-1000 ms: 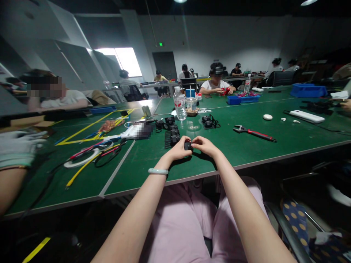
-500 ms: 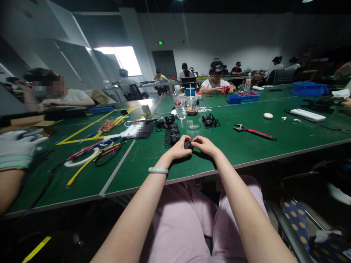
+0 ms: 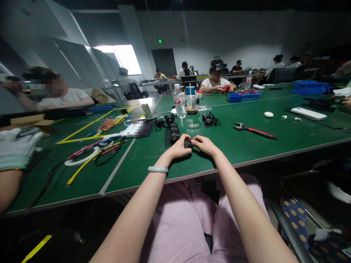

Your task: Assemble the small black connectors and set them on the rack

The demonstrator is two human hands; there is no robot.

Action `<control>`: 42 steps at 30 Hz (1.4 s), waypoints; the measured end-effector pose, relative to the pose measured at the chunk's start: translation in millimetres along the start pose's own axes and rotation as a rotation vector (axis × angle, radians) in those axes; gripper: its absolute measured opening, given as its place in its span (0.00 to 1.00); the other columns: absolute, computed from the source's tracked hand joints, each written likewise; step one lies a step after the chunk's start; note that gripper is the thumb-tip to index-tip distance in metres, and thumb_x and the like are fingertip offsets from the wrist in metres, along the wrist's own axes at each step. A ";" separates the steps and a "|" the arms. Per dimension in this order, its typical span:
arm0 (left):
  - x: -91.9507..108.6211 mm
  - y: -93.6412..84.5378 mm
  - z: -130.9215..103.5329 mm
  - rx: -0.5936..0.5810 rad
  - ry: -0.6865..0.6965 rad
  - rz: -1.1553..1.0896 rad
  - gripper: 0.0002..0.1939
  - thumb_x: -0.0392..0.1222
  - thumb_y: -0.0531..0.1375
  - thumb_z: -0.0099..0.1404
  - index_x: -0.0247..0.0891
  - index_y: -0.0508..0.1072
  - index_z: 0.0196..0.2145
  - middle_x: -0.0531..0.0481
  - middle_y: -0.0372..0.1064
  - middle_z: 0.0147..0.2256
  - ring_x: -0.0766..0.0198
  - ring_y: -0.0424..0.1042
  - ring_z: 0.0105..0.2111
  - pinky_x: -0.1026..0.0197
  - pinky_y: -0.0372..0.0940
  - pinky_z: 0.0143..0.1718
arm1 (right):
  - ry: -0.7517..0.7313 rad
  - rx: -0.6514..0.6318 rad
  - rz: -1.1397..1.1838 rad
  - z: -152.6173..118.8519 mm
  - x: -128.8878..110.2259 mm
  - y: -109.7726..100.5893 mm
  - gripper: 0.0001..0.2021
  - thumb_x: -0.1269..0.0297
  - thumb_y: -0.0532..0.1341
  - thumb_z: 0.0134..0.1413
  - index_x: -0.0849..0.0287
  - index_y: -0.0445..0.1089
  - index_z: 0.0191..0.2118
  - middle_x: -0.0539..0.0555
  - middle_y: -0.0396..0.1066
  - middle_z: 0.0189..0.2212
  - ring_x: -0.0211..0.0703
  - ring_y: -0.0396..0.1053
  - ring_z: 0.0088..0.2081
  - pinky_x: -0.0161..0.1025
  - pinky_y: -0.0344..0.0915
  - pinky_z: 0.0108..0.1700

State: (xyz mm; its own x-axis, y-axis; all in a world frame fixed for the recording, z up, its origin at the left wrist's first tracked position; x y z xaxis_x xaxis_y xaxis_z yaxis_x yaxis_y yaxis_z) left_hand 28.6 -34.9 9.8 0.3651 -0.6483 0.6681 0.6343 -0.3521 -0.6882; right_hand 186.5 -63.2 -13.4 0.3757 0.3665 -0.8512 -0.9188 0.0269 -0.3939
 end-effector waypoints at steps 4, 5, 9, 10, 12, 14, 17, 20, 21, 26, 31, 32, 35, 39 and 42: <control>0.7 -0.5 -0.4 -0.005 -0.004 -0.011 0.22 0.35 0.56 0.46 0.37 0.54 0.40 0.53 0.55 0.34 0.68 0.59 0.31 0.66 0.59 0.31 | -0.003 0.002 -0.016 -0.7 -0.4 0.0 0.13 0.54 0.54 0.48 0.59 0.66 0.30 0.48 0.65 0.25 0.37 0.60 0.30 0.33 0.55 0.33; 0.9 -0.5 -0.6 -0.007 -0.006 -0.014 0.22 0.35 0.56 0.46 0.37 0.54 0.40 0.53 0.55 0.34 0.68 0.59 0.31 0.66 0.59 0.31 | -0.007 0.002 -0.024 -1.0 -0.8 0.0 0.13 0.54 0.54 0.48 0.59 0.66 0.30 0.48 0.65 0.25 0.37 0.60 0.29 0.33 0.55 0.33; 1.7 -0.6 -1.0 -0.010 -0.024 -0.011 0.22 0.34 0.56 0.46 0.37 0.55 0.41 0.53 0.55 0.34 0.69 0.59 0.30 0.66 0.59 0.31 | -0.006 0.018 -0.054 -1.1 -1.5 -0.1 0.14 0.54 0.54 0.48 0.59 0.68 0.30 0.48 0.65 0.24 0.36 0.59 0.28 0.33 0.54 0.32; 1.8 -0.6 -1.0 -0.008 -0.027 -0.010 0.22 0.34 0.56 0.46 0.37 0.55 0.41 0.53 0.55 0.34 0.69 0.59 0.30 0.66 0.59 0.31 | 0.002 0.022 -0.057 -0.7 -0.9 0.0 0.14 0.53 0.54 0.48 0.59 0.68 0.30 0.48 0.64 0.24 0.36 0.59 0.28 0.33 0.54 0.31; 1.6 -0.6 -0.9 -0.006 -0.028 -0.008 0.22 0.34 0.56 0.46 0.37 0.55 0.40 0.53 0.55 0.34 0.68 0.59 0.31 0.65 0.59 0.31 | 0.024 0.030 -0.051 0.4 1.0 0.5 0.15 0.53 0.54 0.47 0.59 0.68 0.30 0.48 0.64 0.23 0.36 0.58 0.27 0.33 0.54 0.30; 1.0 -0.7 -0.8 -0.004 -0.021 -0.006 0.22 0.35 0.57 0.46 0.37 0.55 0.40 0.53 0.55 0.34 0.68 0.59 0.31 0.65 0.59 0.32 | 0.046 0.054 -0.016 1.4 3.2 0.8 0.15 0.53 0.54 0.47 0.60 0.68 0.30 0.48 0.65 0.23 0.37 0.59 0.27 0.34 0.55 0.30; 0.0 -0.6 -0.9 -0.005 -0.013 -0.012 0.23 0.35 0.57 0.46 0.37 0.55 0.41 0.53 0.55 0.34 0.68 0.59 0.32 0.65 0.59 0.33 | 0.058 0.087 0.099 0.9 3.7 0.0 0.13 0.55 0.55 0.47 0.59 0.68 0.32 0.50 0.66 0.26 0.38 0.62 0.30 0.36 0.58 0.35; -0.3 -0.4 -1.4 -0.010 -0.016 -0.016 0.23 0.36 0.57 0.46 0.37 0.55 0.41 0.53 0.55 0.34 0.68 0.59 0.31 0.66 0.59 0.31 | 0.017 0.040 0.202 -2.0 -0.4 -2.0 0.12 0.62 0.58 0.43 0.58 0.67 0.37 0.51 0.67 0.33 0.41 0.64 0.37 0.39 0.59 0.42; -0.2 -0.4 -1.6 -0.010 -0.021 -0.014 0.23 0.36 0.57 0.46 0.37 0.55 0.41 0.53 0.56 0.34 0.68 0.59 0.31 0.66 0.59 0.31 | 0.002 0.014 0.219 -3.1 -1.9 -2.7 0.13 0.64 0.59 0.42 0.57 0.66 0.38 0.51 0.67 0.36 0.42 0.63 0.41 0.40 0.58 0.44; 1.2 -0.4 -1.9 -0.002 -0.038 -0.016 0.24 0.38 0.58 0.46 0.36 0.55 0.41 0.54 0.56 0.32 0.68 0.60 0.31 0.66 0.59 0.30 | -0.009 -0.084 0.209 -4.8 -1.2 -4.5 0.22 0.72 0.61 0.35 0.53 0.65 0.43 0.51 0.62 0.45 0.46 0.58 0.49 0.45 0.56 0.49; 1.1 -0.2 -1.5 -0.001 -0.040 -0.034 0.24 0.38 0.59 0.46 0.36 0.55 0.42 0.54 0.56 0.33 0.67 0.60 0.31 0.66 0.60 0.29 | -0.035 -0.091 0.195 -3.3 5.4 -3.5 0.23 0.71 0.63 0.34 0.53 0.65 0.43 0.51 0.62 0.44 0.45 0.59 0.49 0.45 0.56 0.50; 0.9 -0.2 -1.4 0.000 -0.033 -0.034 0.24 0.39 0.59 0.46 0.36 0.55 0.41 0.53 0.56 0.34 0.67 0.60 0.31 0.65 0.60 0.30 | -0.039 -0.087 0.192 -3.2 5.9 -3.3 0.23 0.70 0.63 0.34 0.54 0.65 0.42 0.51 0.62 0.43 0.45 0.59 0.48 0.45 0.56 0.50; -0.7 0.1 -1.1 -0.002 -0.025 -0.031 0.24 0.39 0.59 0.46 0.36 0.55 0.42 0.52 0.57 0.35 0.66 0.61 0.33 0.64 0.60 0.32 | -0.045 -0.083 0.184 -3.3 5.6 -2.9 0.21 0.69 0.63 0.34 0.55 0.65 0.41 0.51 0.62 0.42 0.44 0.59 0.48 0.44 0.56 0.50; -3.3 0.3 -0.7 -0.002 -0.001 -0.025 0.24 0.40 0.59 0.47 0.36 0.56 0.42 0.52 0.57 0.35 0.66 0.61 0.33 0.64 0.60 0.33 | -0.052 -0.086 0.186 -3.7 3.5 -2.4 0.20 0.68 0.63 0.35 0.56 0.65 0.40 0.51 0.62 0.41 0.44 0.60 0.47 0.43 0.56 0.50; -4.6 0.4 -0.6 -0.007 0.008 -0.025 0.24 0.40 0.59 0.47 0.36 0.55 0.42 0.52 0.57 0.36 0.66 0.61 0.34 0.64 0.60 0.34 | -0.054 -0.085 0.188 -4.0 2.7 -2.4 0.19 0.68 0.63 0.35 0.56 0.65 0.40 0.51 0.62 0.41 0.43 0.60 0.47 0.43 0.56 0.50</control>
State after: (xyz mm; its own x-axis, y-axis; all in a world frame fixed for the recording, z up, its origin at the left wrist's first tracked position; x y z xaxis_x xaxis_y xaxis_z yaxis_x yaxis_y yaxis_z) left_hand 26.7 -32.5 6.3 0.3431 -0.6448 0.6830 0.6383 -0.3734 -0.6732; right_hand 190.1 -66.0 -16.2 0.1893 0.4072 -0.8935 -0.9577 -0.1241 -0.2595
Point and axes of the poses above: each hand's wrist, its own z-axis towards the middle knuckle, its own y-axis out of the palm, x = y × z, the point moved 1 cm from there along z, towards the middle knuckle
